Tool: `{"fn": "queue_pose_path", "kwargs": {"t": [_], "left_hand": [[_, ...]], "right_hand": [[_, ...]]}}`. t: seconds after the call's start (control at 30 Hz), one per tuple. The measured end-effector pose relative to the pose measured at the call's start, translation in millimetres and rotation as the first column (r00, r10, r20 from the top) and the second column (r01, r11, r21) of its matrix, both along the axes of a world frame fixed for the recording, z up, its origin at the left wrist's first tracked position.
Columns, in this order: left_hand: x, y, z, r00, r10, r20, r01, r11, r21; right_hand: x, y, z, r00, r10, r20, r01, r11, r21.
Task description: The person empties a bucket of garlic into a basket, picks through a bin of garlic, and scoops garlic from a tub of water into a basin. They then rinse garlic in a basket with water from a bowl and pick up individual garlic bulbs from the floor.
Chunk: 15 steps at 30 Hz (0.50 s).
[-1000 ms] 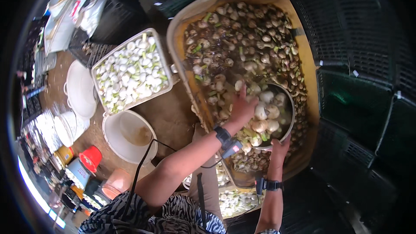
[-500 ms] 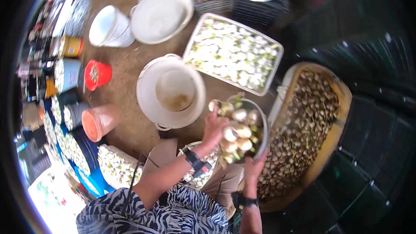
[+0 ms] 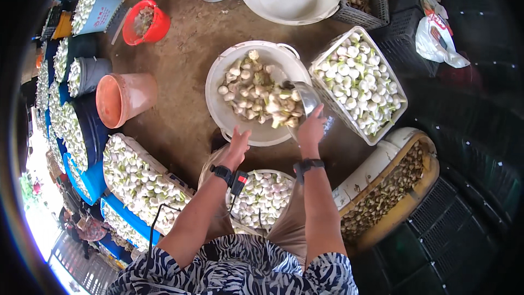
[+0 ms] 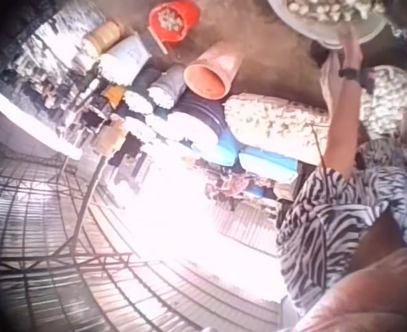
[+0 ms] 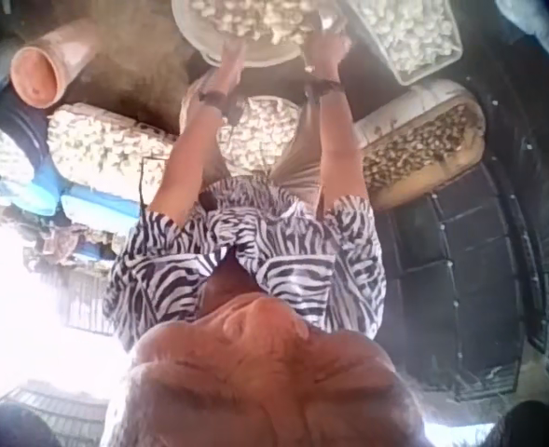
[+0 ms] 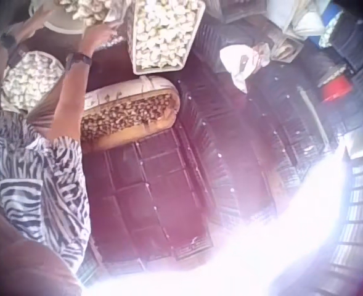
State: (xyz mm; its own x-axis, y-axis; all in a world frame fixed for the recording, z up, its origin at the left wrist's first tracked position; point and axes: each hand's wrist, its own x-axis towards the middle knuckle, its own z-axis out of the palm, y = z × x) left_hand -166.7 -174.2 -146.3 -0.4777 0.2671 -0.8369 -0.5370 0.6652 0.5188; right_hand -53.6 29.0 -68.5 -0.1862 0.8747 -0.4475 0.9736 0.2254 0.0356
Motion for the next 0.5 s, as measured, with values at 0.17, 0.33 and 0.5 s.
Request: {"fn": "queue_pose_path", "kwargs": {"t": [0.17,0.33,0.5], "left_hand": [[6,-13,2,0.994,-0.052,-0.092,0.054,0.998,0.020],[40,30,41,0.993,-0.106,-0.050,0.106,0.994,0.011],[136,136,132,0.969,-0.191,-0.158,0.219,0.958,0.183]], "right_hand": [[1,27,-9,0.999,-0.044,-0.002,0.043,0.971,0.237],[60,41,28,0.928,-0.169,-0.331,0.233,0.959,0.163],[226,13,116,0.449,-0.572,-0.686,0.673,0.722,-0.162]]}}
